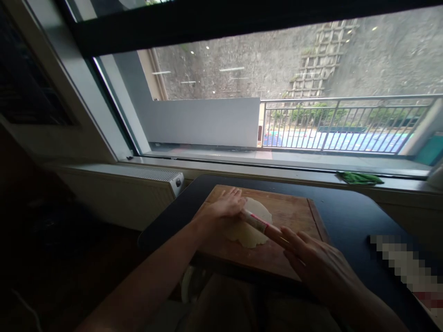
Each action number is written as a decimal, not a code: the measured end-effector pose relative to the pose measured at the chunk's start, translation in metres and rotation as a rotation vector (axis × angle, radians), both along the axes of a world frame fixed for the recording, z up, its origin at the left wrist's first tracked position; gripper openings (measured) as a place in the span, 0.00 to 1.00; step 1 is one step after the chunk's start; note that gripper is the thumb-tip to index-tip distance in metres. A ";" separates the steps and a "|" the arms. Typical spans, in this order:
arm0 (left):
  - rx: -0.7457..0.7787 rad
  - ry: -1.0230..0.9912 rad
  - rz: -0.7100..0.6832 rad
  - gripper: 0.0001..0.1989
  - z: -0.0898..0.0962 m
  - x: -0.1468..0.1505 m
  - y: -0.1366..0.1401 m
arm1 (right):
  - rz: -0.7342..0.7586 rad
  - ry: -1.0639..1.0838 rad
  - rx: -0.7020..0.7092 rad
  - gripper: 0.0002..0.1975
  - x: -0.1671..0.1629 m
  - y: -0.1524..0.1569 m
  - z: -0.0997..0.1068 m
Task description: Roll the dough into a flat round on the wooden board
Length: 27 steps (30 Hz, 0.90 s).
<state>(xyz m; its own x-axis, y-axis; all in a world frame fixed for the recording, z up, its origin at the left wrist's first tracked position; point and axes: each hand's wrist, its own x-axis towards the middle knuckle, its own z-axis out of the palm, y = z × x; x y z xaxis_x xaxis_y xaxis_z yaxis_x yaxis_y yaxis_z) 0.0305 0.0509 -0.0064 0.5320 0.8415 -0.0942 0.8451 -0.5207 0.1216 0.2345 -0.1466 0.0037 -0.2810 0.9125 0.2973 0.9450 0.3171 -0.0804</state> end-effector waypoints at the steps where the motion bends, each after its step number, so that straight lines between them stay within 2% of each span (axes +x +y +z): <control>1: -0.028 0.010 -0.006 0.30 0.003 0.014 0.010 | -0.022 -0.007 0.004 0.30 0.002 0.002 0.000; 4: -0.037 -0.025 0.030 0.30 0.011 0.044 0.029 | -0.108 -0.050 0.006 0.25 0.008 0.008 -0.003; 6: -0.007 -0.048 0.054 0.30 0.010 0.045 0.026 | -0.134 -0.088 0.008 0.23 0.012 0.009 -0.007; 10: 0.093 -0.072 0.088 0.27 -0.002 0.010 -0.021 | -0.087 -0.133 0.013 0.28 0.016 0.005 -0.012; 11: 0.146 -0.082 0.119 0.28 -0.006 -0.002 -0.037 | -0.072 -0.136 0.005 0.30 0.016 0.003 -0.012; 12: 0.260 -0.112 0.166 0.29 -0.010 -0.013 -0.053 | -0.063 -0.137 -0.005 0.30 0.016 0.002 -0.012; 15: 0.391 -0.117 0.203 0.29 -0.018 -0.035 -0.079 | -0.070 -0.133 -0.034 0.26 0.016 0.000 -0.008; 18: 0.333 -0.101 0.153 0.28 -0.019 -0.032 -0.062 | -0.086 -0.118 -0.048 0.22 0.015 0.006 0.000; 22: 0.067 -0.093 0.121 0.27 -0.006 0.003 -0.001 | -0.132 -0.118 -0.009 0.19 0.011 0.023 0.008; 25: 0.079 -0.114 0.153 0.26 0.003 0.023 0.024 | -0.164 -0.154 0.035 0.17 0.012 0.036 0.006; 27: 0.110 -0.127 0.167 0.26 0.001 0.022 0.015 | -0.154 -0.170 0.059 0.18 0.016 0.040 0.000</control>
